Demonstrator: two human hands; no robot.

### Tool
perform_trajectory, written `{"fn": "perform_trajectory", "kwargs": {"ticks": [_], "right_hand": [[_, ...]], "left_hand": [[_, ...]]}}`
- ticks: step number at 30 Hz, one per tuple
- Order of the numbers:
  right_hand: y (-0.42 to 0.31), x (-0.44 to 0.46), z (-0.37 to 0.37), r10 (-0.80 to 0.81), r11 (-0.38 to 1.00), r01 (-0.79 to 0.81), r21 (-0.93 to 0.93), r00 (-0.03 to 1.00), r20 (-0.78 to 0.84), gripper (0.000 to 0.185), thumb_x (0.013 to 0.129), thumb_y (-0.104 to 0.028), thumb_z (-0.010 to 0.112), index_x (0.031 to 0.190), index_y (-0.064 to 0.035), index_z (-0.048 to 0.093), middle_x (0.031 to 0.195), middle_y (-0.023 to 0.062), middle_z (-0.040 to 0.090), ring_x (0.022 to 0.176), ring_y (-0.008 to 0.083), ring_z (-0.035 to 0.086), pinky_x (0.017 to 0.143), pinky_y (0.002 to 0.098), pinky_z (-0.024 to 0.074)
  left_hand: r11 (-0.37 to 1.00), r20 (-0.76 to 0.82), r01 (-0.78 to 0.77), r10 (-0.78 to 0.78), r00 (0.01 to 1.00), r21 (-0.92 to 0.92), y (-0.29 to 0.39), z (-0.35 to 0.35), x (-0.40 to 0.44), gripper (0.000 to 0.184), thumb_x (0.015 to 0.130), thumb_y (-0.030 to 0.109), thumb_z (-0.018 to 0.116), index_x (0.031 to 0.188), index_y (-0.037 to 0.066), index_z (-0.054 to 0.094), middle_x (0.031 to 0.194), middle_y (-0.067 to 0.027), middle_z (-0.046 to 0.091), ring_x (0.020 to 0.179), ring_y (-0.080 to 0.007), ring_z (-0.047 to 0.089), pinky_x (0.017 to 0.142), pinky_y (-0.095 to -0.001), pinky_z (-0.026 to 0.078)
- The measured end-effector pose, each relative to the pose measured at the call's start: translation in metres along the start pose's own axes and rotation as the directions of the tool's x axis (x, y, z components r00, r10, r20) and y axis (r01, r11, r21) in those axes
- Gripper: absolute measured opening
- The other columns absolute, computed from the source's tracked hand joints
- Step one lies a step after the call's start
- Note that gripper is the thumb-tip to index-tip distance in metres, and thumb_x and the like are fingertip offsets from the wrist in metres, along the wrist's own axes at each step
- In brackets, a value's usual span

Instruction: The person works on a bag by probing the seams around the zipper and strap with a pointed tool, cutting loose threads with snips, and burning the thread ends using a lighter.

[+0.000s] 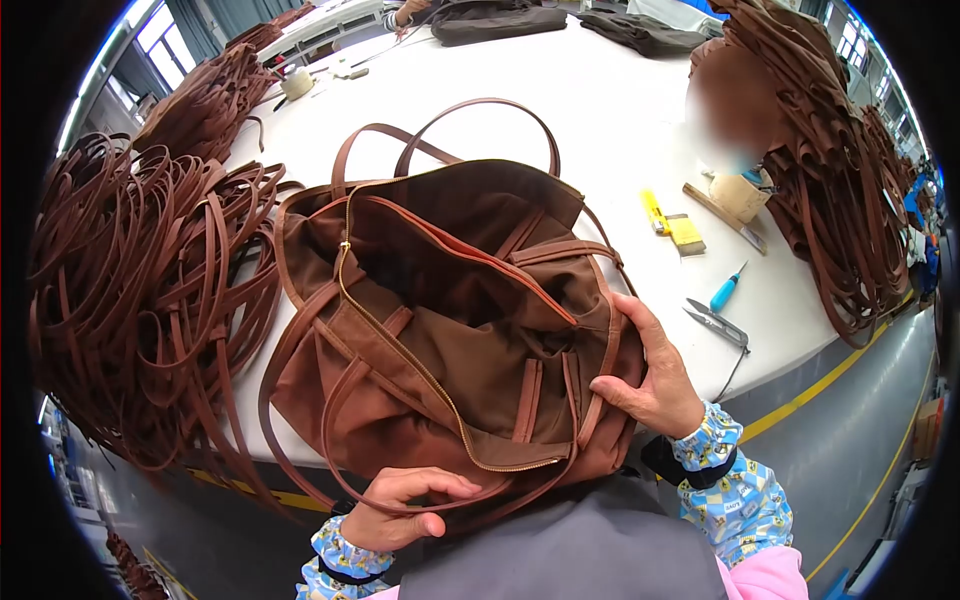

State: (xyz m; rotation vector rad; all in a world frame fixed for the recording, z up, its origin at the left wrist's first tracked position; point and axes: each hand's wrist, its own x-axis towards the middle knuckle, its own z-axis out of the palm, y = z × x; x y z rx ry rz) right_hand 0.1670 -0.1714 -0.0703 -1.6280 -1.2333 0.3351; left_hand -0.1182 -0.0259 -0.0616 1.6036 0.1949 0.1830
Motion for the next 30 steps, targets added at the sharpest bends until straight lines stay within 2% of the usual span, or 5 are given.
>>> {"fn": "perform_trajectory", "kwargs": {"ticks": [11, 14, 20, 24, 30], "right_hand": [[0.009, -0.005, 0.005, -0.027, 0.997, 0.030, 0.068, 0.999, -0.034, 0.074, 0.069, -0.021, 0.076, 0.130, -0.0039, 0.038, 0.122, 0.0149, 0.047, 0.110, 0.0272, 0.048, 0.096, 0.0350, 0.0382], [0.008, -0.004, 0.003, -0.043, 0.999, 0.043, 0.013, 0.999, -0.019, 0.073, 0.069, -0.021, 0.076, 0.129, -0.0039, 0.039, 0.124, 0.0158, 0.046, 0.114, 0.0289, 0.046, 0.097, 0.0357, 0.0371], [0.011, -0.008, 0.004, -0.047, 0.999, 0.047, 0.012, 0.998, -0.028, 0.073, 0.068, -0.022, 0.077, 0.128, -0.0034, 0.040, 0.126, 0.0167, 0.046, 0.117, 0.0305, 0.045, 0.099, 0.0365, 0.0360], [0.012, -0.009, 0.005, -0.027, 0.997, 0.030, 0.064, 0.999, -0.040, 0.073, 0.068, -0.022, 0.078, 0.128, -0.0029, 0.041, 0.125, 0.0162, 0.046, 0.117, 0.0301, 0.045, 0.099, 0.0361, 0.0360], [0.015, -0.011, 0.007, -0.014, 0.996, 0.017, 0.084, 0.999, -0.038, 0.073, 0.068, -0.021, 0.078, 0.128, -0.0027, 0.040, 0.124, 0.0155, 0.046, 0.116, 0.0291, 0.046, 0.099, 0.0354, 0.0362]], "left_hand": [[0.993, 0.005, 0.120, -0.120, 0.993, 0.008, -0.002, 0.006, 0.005, 0.054, 0.076, 0.043, 0.068, 0.101, -0.004, 0.061, 0.092, -0.0120, 0.064, 0.083, -0.0209, 0.062, 0.073, -0.0283, 0.048], [0.996, 0.023, -0.074, 0.073, 0.997, 0.054, -0.003, 0.003, 0.006, 0.043, 0.075, 0.034, 0.072, 0.097, -0.002, 0.064, 0.092, -0.0128, 0.065, 0.084, -0.0218, 0.063, 0.073, -0.0291, 0.049], [0.948, -0.032, -0.004, -0.007, 0.999, -0.319, -0.006, -0.014, -0.020, 0.033, 0.070, 0.019, 0.077, 0.094, -0.002, 0.067, 0.088, -0.0139, 0.066, 0.084, -0.0242, 0.063, 0.074, -0.0317, 0.049], [0.933, -0.169, 0.085, -0.153, 0.974, -0.350, -0.001, -0.020, -0.037, 0.032, 0.071, 0.027, 0.077, 0.072, -0.001, 0.062, 0.069, -0.0113, 0.063, 0.073, -0.0274, 0.062, 0.062, -0.0335, 0.050], [0.967, -0.363, -0.026, -0.069, 0.929, -0.252, -0.002, -0.026, -0.042, 0.034, 0.073, 0.030, 0.075, 0.069, 0.001, 0.057, 0.063, -0.0080, 0.058, 0.064, -0.0236, 0.060, 0.056, -0.0301, 0.048]]}}
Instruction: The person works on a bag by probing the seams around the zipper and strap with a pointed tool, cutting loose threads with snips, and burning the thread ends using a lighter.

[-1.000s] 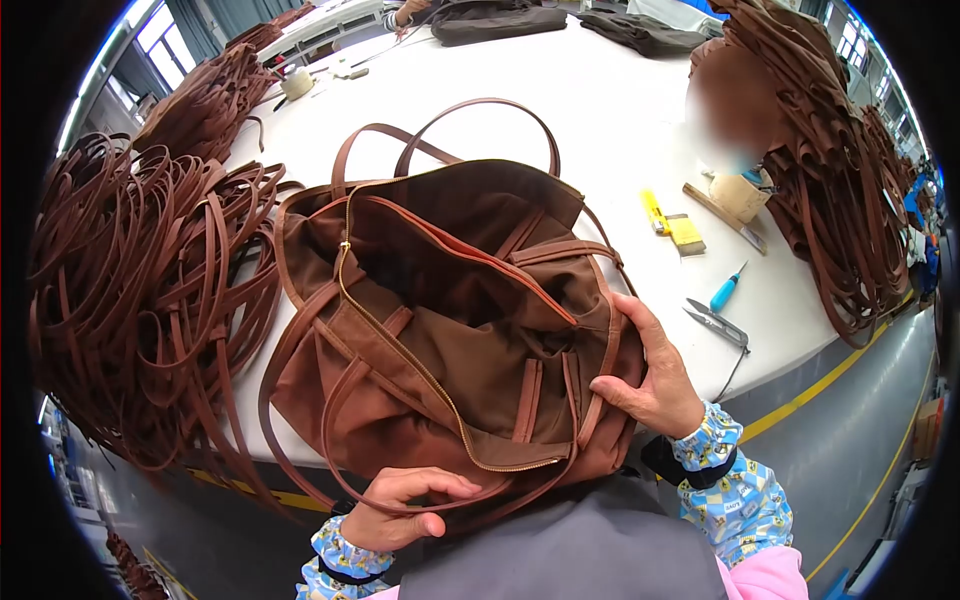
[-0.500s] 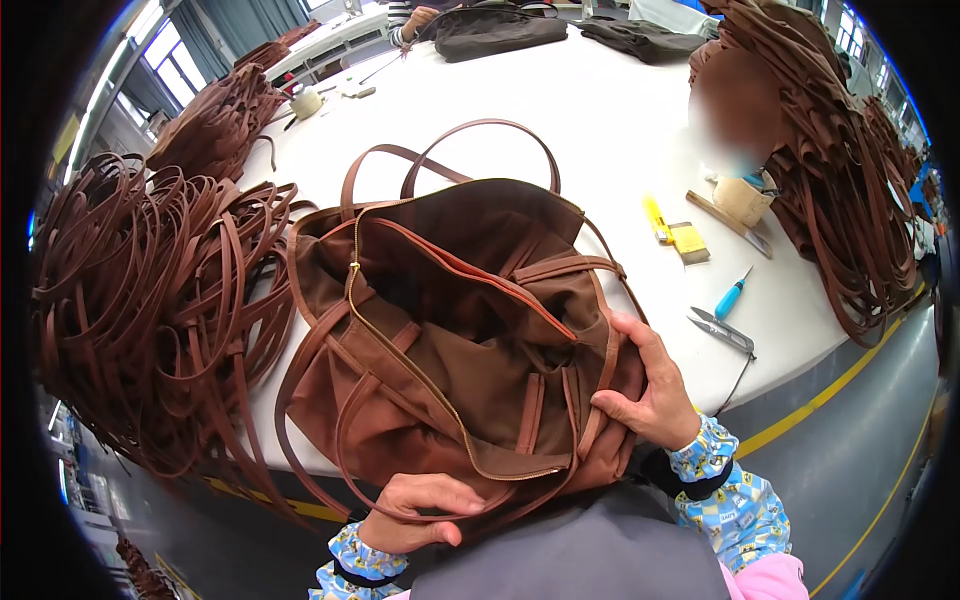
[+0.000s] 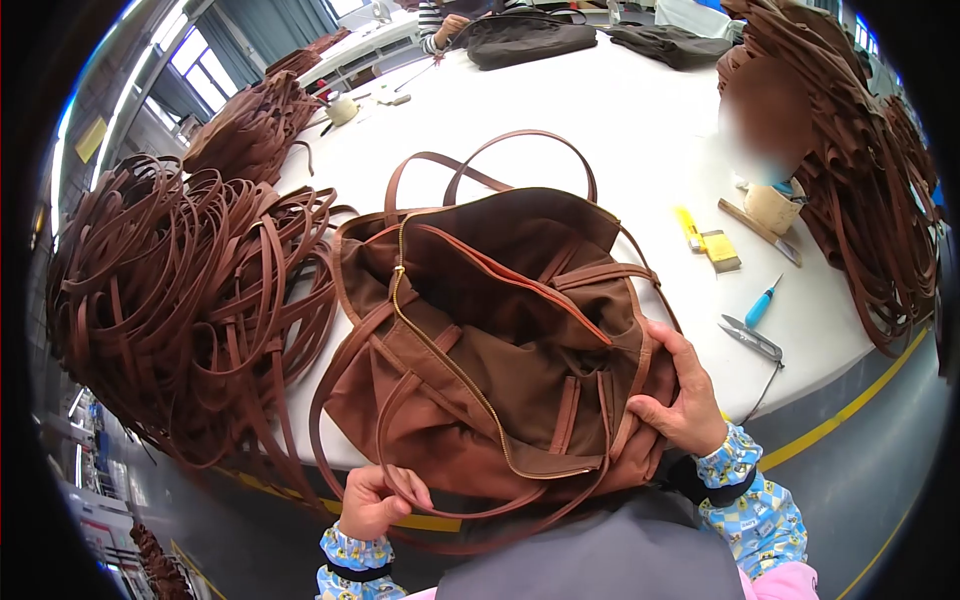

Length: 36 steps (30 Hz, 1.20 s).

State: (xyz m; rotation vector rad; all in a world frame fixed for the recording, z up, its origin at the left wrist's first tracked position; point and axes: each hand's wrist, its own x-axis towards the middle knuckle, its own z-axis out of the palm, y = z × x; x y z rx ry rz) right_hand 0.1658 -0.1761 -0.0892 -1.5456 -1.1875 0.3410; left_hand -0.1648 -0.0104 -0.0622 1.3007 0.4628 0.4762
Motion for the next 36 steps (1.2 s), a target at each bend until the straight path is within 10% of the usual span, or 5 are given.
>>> {"fn": "perform_trajectory", "kwargs": {"ticks": [5, 12, 19, 25, 36], "right_hand": [[0.000, 0.000, 0.000, 0.019, 1.000, -0.019, 0.006, 1.000, -0.002, 0.073, 0.069, -0.021, 0.077, 0.129, -0.0027, 0.039, 0.124, 0.0153, 0.047, 0.115, 0.0280, 0.047, 0.098, 0.0344, 0.0369], [-0.002, -0.003, -0.012, 0.185, 0.971, -0.178, 0.160, 0.982, -0.031, 0.054, 0.074, -0.014, 0.069, 0.121, -0.0018, 0.047, 0.122, 0.0136, 0.050, 0.112, 0.0221, 0.049, 0.095, 0.0325, 0.0373], [0.014, -0.012, -0.035, 0.166, 0.986, -0.165, 0.016, 0.985, -0.052, 0.028, 0.079, -0.009, 0.062, 0.105, -0.0014, 0.054, 0.116, 0.0101, 0.052, 0.096, 0.0142, 0.052, 0.079, 0.0261, 0.0421], [0.007, -0.012, -0.028, 0.296, 0.954, -0.282, 0.106, 0.943, -0.149, 0.047, 0.078, 0.002, 0.062, 0.120, -0.0023, 0.042, 0.101, 0.0067, 0.050, 0.071, 0.0056, 0.048, 0.059, 0.0161, 0.0441], [-0.005, -0.007, -0.033, 0.578, 0.743, -0.564, 0.360, 0.812, 0.078, 0.043, 0.083, -0.010, 0.062, 0.120, -0.0063, 0.039, 0.092, 0.0105, 0.056, 0.058, 0.0081, 0.054, 0.046, 0.0201, 0.0444]], "left_hand": [[0.964, -0.309, -0.237, 0.263, 0.914, 0.121, 0.005, -0.002, 0.005, 0.026, 0.083, 0.019, 0.065, 0.070, 0.003, 0.050, 0.065, -0.0082, 0.058, 0.062, -0.0155, 0.055, 0.059, -0.0246, 0.043], [0.902, -0.829, -0.336, 0.397, 0.394, 0.272, 0.036, -0.030, -0.009, 0.006, 0.086, 0.007, 0.058, 0.089, 0.006, 0.053, 0.077, -0.0004, 0.054, 0.068, -0.0073, 0.049, 0.060, -0.0194, 0.040], [0.847, -0.605, 0.299, 0.034, 0.795, 0.439, 0.016, -0.065, -0.042, 0.029, 0.081, 0.003, 0.062, 0.107, 0.002, 0.050, 0.093, -0.0029, 0.055, 0.083, -0.0095, 0.054, 0.075, -0.0214, 0.045], [0.966, -0.680, 0.249, -0.139, 0.720, 0.066, 0.017, -0.062, -0.046, 0.028, 0.086, 0.005, 0.053, 0.109, 0.006, 0.037, 0.089, -0.0149, 0.065, 0.067, -0.0198, 0.065, 0.059, -0.0250, 0.050], [0.899, -0.404, -0.278, 0.128, 0.906, -0.338, 0.017, -0.073, -0.053, 0.040, 0.094, 0.039, 0.044, 0.076, 0.004, 0.049, 0.055, -0.0049, 0.053, 0.048, -0.0189, 0.053, 0.047, -0.0292, 0.047]]}}
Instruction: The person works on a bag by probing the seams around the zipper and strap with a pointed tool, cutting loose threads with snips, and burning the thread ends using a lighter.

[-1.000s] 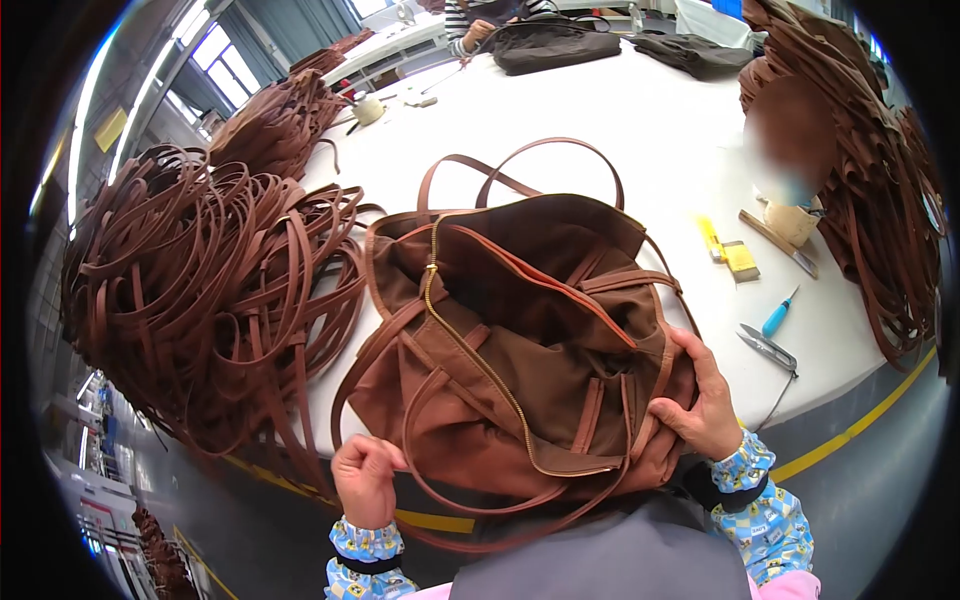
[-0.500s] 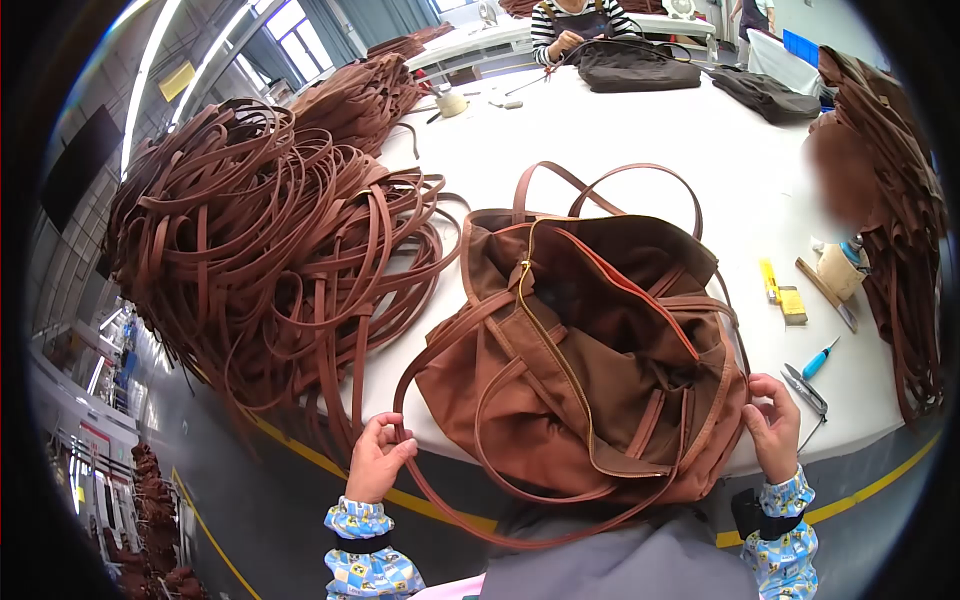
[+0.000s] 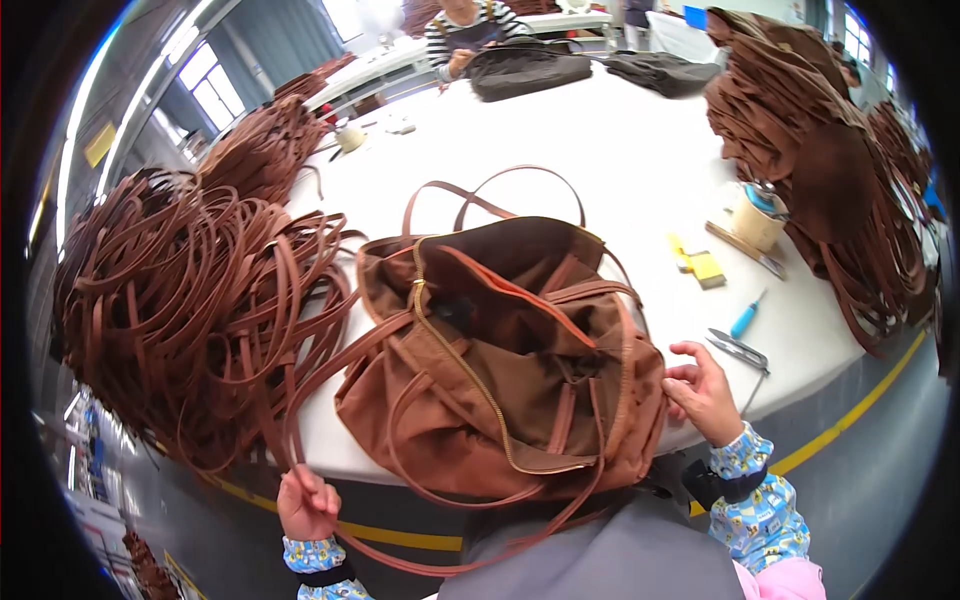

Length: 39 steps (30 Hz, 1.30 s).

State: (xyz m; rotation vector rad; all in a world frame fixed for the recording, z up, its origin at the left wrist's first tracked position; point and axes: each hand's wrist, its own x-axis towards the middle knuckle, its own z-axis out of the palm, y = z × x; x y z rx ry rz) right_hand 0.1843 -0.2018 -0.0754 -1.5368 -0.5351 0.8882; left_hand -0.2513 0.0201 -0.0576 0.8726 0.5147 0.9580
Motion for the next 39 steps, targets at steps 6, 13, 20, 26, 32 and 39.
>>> {"fn": "perform_trajectory", "kwargs": {"ticks": [6, 13, 20, 26, 32, 39], "right_hand": [[0.006, -0.001, -0.003, -0.009, 0.998, 0.007, 0.067, 1.000, 0.030, 0.036, 0.084, -0.010, 0.061, 0.115, -0.0045, 0.044, 0.092, 0.0094, 0.057, 0.063, 0.0089, 0.056, 0.053, 0.0213, 0.0484], [0.001, 0.011, -0.011, -0.076, 0.988, 0.085, -0.131, 0.994, 0.072, 0.026, 0.083, -0.010, 0.059, 0.106, -0.0014, 0.050, 0.091, 0.0102, 0.060, 0.066, 0.0142, 0.061, 0.056, 0.0240, 0.0500], [-0.044, 0.070, -0.003, -0.185, 0.412, 0.207, -0.887, 0.973, 0.141, 0.028, 0.082, -0.019, 0.057, 0.104, -0.0017, 0.052, 0.087, 0.0158, 0.064, 0.073, 0.0263, 0.063, 0.067, 0.0368, 0.0504], [-0.051, 0.101, 0.027, -0.053, 0.212, 0.040, -0.977, 0.998, 0.029, 0.030, 0.076, -0.017, 0.053, 0.100, 0.0008, 0.058, 0.099, 0.0199, 0.063, 0.096, 0.0329, 0.061, 0.082, 0.0395, 0.0485], [-0.054, 0.095, 0.003, -0.124, 0.890, -0.029, -0.455, 0.945, -0.303, 0.026, 0.074, -0.005, 0.052, 0.098, 0.0007, 0.047, 0.075, 0.0160, 0.063, 0.071, 0.0250, 0.064, 0.067, 0.0337, 0.0504], [-0.062, -0.057, 0.044, -0.649, 0.758, 0.641, -0.126, 0.760, -0.035, 0.035, 0.077, 0.009, 0.047, 0.108, -0.0016, 0.035, 0.077, 0.0111, 0.057, 0.067, 0.0121, 0.057, 0.062, 0.0249, 0.0464]], "left_hand": [[0.997, -0.007, -0.034, 0.033, 0.999, -0.070, -0.002, 0.005, 0.012, 0.042, 0.094, 0.042, 0.040, 0.075, 0.006, 0.049, 0.052, -0.0040, 0.050, 0.050, -0.0171, 0.052, 0.049, -0.0270, 0.045], [0.987, -0.401, 0.014, 0.052, 0.915, 0.161, 0.003, 0.018, 0.022, 0.028, 0.093, 0.031, 0.049, 0.107, 0.008, 0.051, 0.080, -0.0004, 0.056, 0.069, -0.0129, 0.056, 0.057, -0.0241, 0.047], [0.682, -0.109, -0.262, 0.450, 0.886, 0.682, 0.038, 0.083, 0.025, 0.039, 0.086, 0.010, 0.057, 0.123, 0.006, 0.044, 0.127, -0.0026, 0.047, 0.113, -0.0147, 0.046, 0.091, -0.0265, 0.036], [0.770, 0.430, -0.417, 0.205, 0.879, 0.484, 0.035, 0.205, 0.046, 0.035, 0.069, 0.005, 0.059, 0.103, -0.003, 0.052, 0.122, -0.0209, 0.046, 0.114, -0.0253, 0.046, 0.093, -0.0309, 0.040], [0.758, 0.801, -0.420, -0.219, 0.557, 0.499, -0.012, 0.285, 0.080, 0.036, 0.073, 0.006, 0.068, 0.106, 0.004, 0.054, 0.117, -0.0118, 0.049, 0.107, -0.0185, 0.050, 0.088, -0.0300, 0.041], [0.495, 0.845, -0.752, 0.064, 0.531, 0.436, -0.077, 0.289, 0.085, 0.044, 0.068, 0.008, 0.071, 0.108, 0.005, 0.052, 0.107, -0.0135, 0.054, 0.099, -0.0305, 0.054, 0.087, -0.0401, 0.041]]}}
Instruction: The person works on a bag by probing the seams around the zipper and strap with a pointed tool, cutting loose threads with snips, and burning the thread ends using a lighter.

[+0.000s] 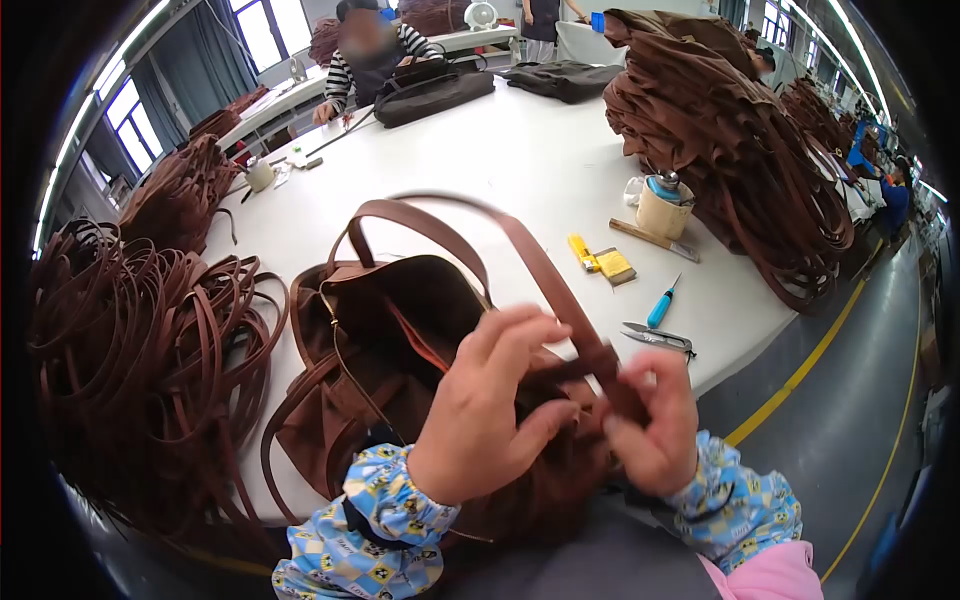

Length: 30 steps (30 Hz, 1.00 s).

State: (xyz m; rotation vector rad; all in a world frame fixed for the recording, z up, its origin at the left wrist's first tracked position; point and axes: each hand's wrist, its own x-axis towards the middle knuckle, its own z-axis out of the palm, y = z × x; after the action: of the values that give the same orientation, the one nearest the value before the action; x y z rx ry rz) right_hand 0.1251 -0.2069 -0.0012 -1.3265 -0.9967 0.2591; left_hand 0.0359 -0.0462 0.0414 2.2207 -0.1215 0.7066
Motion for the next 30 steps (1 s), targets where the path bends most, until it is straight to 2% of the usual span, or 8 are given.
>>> {"fn": "perform_trajectory", "kwargs": {"ticks": [2, 3, 5, 6, 8, 11, 17, 30], "right_hand": [[0.006, -0.025, -0.002, -0.025, 0.998, 0.021, 0.059, 0.998, 0.060, 0.037, 0.078, 0.010, 0.046, 0.110, -0.0018, 0.033, 0.080, 0.0112, 0.056, 0.069, 0.0119, 0.057, 0.064, 0.0245, 0.0464], [0.011, -0.034, -0.004, 0.030, 0.994, -0.037, 0.104, 0.997, 0.066, 0.038, 0.078, 0.011, 0.047, 0.110, -0.0019, 0.032, 0.081, 0.0112, 0.056, 0.071, 0.0120, 0.057, 0.065, 0.0245, 0.0464], [0.021, -0.051, 0.001, 0.105, 0.978, -0.116, 0.174, 0.992, 0.068, 0.039, 0.077, 0.011, 0.048, 0.109, -0.0025, 0.031, 0.084, 0.0112, 0.056, 0.074, 0.0120, 0.056, 0.067, 0.0255, 0.0461], [0.028, -0.056, 0.002, 0.105, 0.977, -0.119, 0.179, 0.991, 0.085, 0.039, 0.077, 0.011, 0.047, 0.109, -0.0028, 0.030, 0.086, 0.0111, 0.054, 0.075, 0.0121, 0.056, 0.068, 0.0258, 0.0459], [0.032, -0.059, 0.002, 0.107, 0.974, -0.125, 0.187, 0.989, 0.101, 0.039, 0.078, 0.011, 0.047, 0.109, -0.0031, 0.030, 0.088, 0.0110, 0.053, 0.075, 0.0123, 0.056, 0.068, 0.0260, 0.0457], [0.031, -0.054, 0.001, 0.230, 0.929, -0.249, 0.272, 0.968, 0.101, 0.039, 0.078, 0.012, 0.046, 0.110, -0.0035, 0.029, 0.091, 0.0105, 0.049, 0.076, 0.0122, 0.055, 0.069, 0.0257, 0.0449], [0.035, -0.054, 0.001, 0.270, 0.900, -0.288, 0.329, 0.958, 0.100, 0.040, 0.078, 0.013, 0.045, 0.110, -0.0037, 0.028, 0.090, 0.0096, 0.047, 0.076, 0.0116, 0.053, 0.070, 0.0259, 0.0441], [0.026, -0.046, -0.001, 0.444, 0.789, -0.446, 0.422, 0.889, 0.110, 0.041, 0.084, 0.002, 0.047, 0.117, -0.0011, 0.023, 0.083, 0.0080, 0.055, 0.072, 0.0088, 0.050, 0.073, 0.0233, 0.0410]], "left_hand": [[0.997, 0.061, -0.055, 0.051, 0.997, 0.059, -0.010, 0.008, -0.015, 0.039, 0.070, 0.014, 0.071, 0.105, 0.009, 0.054, 0.098, -0.0054, 0.059, 0.091, -0.0237, 0.058, 0.083, -0.0404, 0.040], [0.994, 0.040, -0.065, 0.062, 0.997, 0.087, -0.011, 0.016, -0.020, 0.034, 0.071, 0.018, 0.071, 0.101, 0.010, 0.056, 0.091, -0.0042, 0.060, 0.086, -0.0246, 0.059, 0.078, -0.0402, 0.042], [0.981, 0.075, -0.049, 0.035, 0.997, 0.187, -0.014, 0.024, -0.031, 0.030, 0.071, 0.018, 0.070, 0.097, 0.009, 0.057, 0.082, -0.0042, 0.061, 0.077, -0.0242, 0.060, 0.066, -0.0369, 0.045], [0.982, 0.082, -0.042, 0.028, 0.996, 0.182, -0.017, 0.029, -0.035, 0.030, 0.071, 0.018, 0.070, 0.097, 0.009, 0.057, 0.082, -0.0042, 0.061, 0.077, -0.0242, 0.060, 0.066, -0.0369, 0.045], [0.994, 0.059, 0.007, -0.014, 0.998, 0.109, -0.023, 0.038, -0.038, 0.028, 0.072, 0.016, 0.069, 0.096, 0.008, 0.058, 0.074, -0.0048, 0.060, 0.068, -0.0231, 0.060, 0.055, -0.0334, 0.045], [0.989, 0.054, 0.001, -0.009, 0.998, 0.148, -0.023, 0.042, -0.034, 0.027, 0.072, 0.016, 0.069, 0.096, 0.009, 0.058, 0.073, -0.0059, 0.059, 0.065, -0.0227, 0.059, 0.051, -0.0323, 0.045], [0.975, 0.099, 0.062, -0.085, 0.992, 0.213, -0.022, 0.046, -0.032, 0.027, 0.072, 0.016, 0.069, 0.096, 0.009, 0.059, 0.072, -0.0054, 0.059, 0.065, -0.0227, 0.059, 0.051, -0.0326, 0.045], [0.922, 0.196, 0.109, -0.193, 0.961, 0.371, -0.021, 0.050, -0.027, 0.020, 0.077, 0.016, 0.063, 0.094, 0.007, 0.056, 0.066, -0.0052, 0.056, 0.062, -0.0226, 0.057, 0.047, -0.0348, 0.043]]}}
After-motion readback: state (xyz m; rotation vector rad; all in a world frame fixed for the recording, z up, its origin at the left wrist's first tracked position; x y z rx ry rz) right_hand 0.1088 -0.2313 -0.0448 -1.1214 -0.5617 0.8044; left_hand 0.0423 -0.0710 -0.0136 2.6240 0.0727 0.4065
